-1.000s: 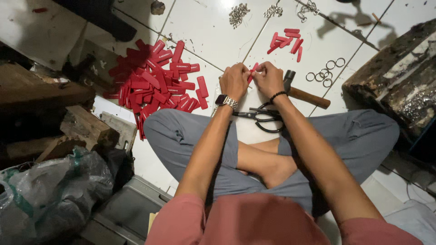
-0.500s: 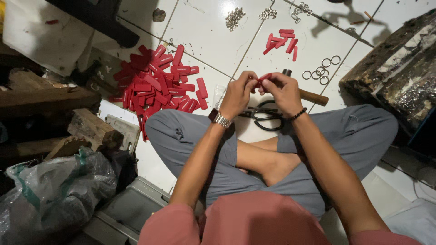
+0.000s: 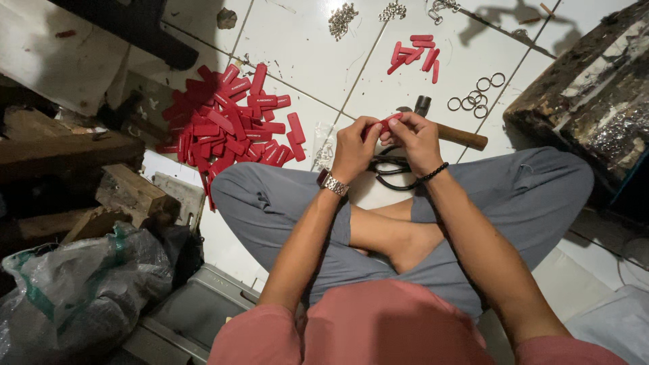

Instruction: The person sits on the floor and assembles keychains by inserting metal rings into red plastic tags and securing them with a hammer. They repeatedly pick up tags and rings, align them, and strike the connection point to fasten the components.

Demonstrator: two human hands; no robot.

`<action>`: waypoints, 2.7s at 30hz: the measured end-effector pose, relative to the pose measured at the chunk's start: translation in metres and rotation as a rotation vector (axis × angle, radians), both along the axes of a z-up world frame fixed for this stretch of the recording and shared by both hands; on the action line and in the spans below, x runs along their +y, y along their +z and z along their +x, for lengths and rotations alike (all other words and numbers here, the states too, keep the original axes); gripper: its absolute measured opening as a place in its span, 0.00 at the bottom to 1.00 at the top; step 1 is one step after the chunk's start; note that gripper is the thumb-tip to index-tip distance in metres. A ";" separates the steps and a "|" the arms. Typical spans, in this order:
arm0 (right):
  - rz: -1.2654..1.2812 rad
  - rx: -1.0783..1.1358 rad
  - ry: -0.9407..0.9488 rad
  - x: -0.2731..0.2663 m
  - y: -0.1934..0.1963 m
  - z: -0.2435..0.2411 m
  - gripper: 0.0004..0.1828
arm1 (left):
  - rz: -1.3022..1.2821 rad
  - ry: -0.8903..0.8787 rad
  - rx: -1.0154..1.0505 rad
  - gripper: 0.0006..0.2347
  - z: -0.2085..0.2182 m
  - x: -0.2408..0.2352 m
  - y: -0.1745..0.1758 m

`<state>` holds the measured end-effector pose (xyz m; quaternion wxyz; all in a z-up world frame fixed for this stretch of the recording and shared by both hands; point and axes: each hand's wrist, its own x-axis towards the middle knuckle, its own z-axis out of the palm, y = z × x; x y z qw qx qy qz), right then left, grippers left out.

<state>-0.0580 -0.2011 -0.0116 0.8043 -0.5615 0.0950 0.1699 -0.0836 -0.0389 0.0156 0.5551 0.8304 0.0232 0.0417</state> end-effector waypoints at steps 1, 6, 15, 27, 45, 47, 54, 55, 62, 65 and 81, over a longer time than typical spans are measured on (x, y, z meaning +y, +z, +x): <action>0.000 0.003 0.001 0.001 -0.003 0.001 0.08 | 0.000 0.001 0.003 0.05 0.000 0.000 0.001; 0.030 0.050 -0.038 0.007 -0.007 0.002 0.06 | -0.002 0.043 0.040 0.05 0.002 0.001 -0.001; -0.018 0.093 -0.108 -0.004 -0.011 0.010 0.11 | -0.095 0.083 0.198 0.04 0.005 0.000 -0.001; -0.234 -0.027 -0.037 0.001 -0.003 0.006 0.08 | -0.148 0.056 0.286 0.05 0.007 0.002 -0.001; -1.414 -0.368 0.115 -0.174 -0.073 0.126 0.17 | -0.056 0.042 0.266 0.06 0.014 0.004 0.005; -1.499 -0.311 0.137 -0.163 -0.067 0.123 0.12 | -0.068 0.053 0.268 0.06 0.013 0.005 0.006; -1.551 -0.234 0.109 -0.167 -0.081 0.128 0.07 | -0.104 0.084 0.294 0.07 0.015 0.004 0.007; -1.552 -0.235 0.110 -0.162 -0.073 0.125 0.07 | -0.106 0.084 0.294 0.07 0.015 0.004 0.007; -1.437 -0.552 0.093 -0.123 -0.036 0.146 0.11 | -0.094 0.082 0.286 0.07 0.016 0.005 0.004; -1.300 -0.726 0.118 -0.103 -0.048 0.188 0.11 | -0.088 0.068 0.310 0.07 0.019 0.004 0.004; -1.098 -0.485 0.242 -0.059 -0.032 0.213 0.07 | -0.200 0.114 0.396 0.07 0.025 0.006 0.003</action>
